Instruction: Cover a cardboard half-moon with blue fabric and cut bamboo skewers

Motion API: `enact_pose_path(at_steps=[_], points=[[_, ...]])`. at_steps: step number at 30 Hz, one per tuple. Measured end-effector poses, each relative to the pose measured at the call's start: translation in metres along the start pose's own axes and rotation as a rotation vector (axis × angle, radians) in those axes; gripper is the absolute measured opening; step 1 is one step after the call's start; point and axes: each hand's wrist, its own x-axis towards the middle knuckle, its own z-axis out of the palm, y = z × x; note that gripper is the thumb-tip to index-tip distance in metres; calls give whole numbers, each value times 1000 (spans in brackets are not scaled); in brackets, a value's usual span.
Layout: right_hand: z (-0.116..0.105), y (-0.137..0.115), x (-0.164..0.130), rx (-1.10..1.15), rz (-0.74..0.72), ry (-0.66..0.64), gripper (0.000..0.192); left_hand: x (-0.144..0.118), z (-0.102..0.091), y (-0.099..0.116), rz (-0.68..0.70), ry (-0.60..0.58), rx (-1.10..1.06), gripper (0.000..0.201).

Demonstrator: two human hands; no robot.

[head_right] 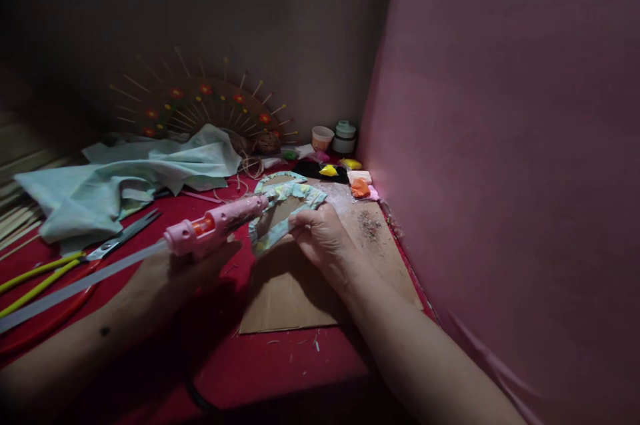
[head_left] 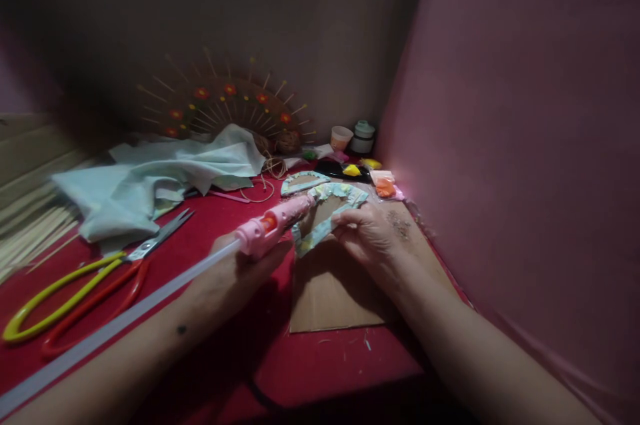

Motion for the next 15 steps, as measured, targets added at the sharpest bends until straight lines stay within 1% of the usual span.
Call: enact_pose_path(at_steps=[3, 5, 8, 12, 15], points=[[1, 0, -1, 9, 3, -9, 27, -1, 0, 1, 39, -78, -34, 51], [1, 0, -1, 4, 6, -10, 27, 0, 0, 3, 62, -105, -67, 52], [0, 0, 0, -6, 3, -14, 27, 0, 0, 5, 48, -96, -83, 51], [0, 0, 1, -14, -8, -38, 28, -2, -2, 4, 22, -118, -65, 52], [0, 0, 1, -15, -16, -23, 29, -3, -4, 4, -22, -76, -26, 55]])
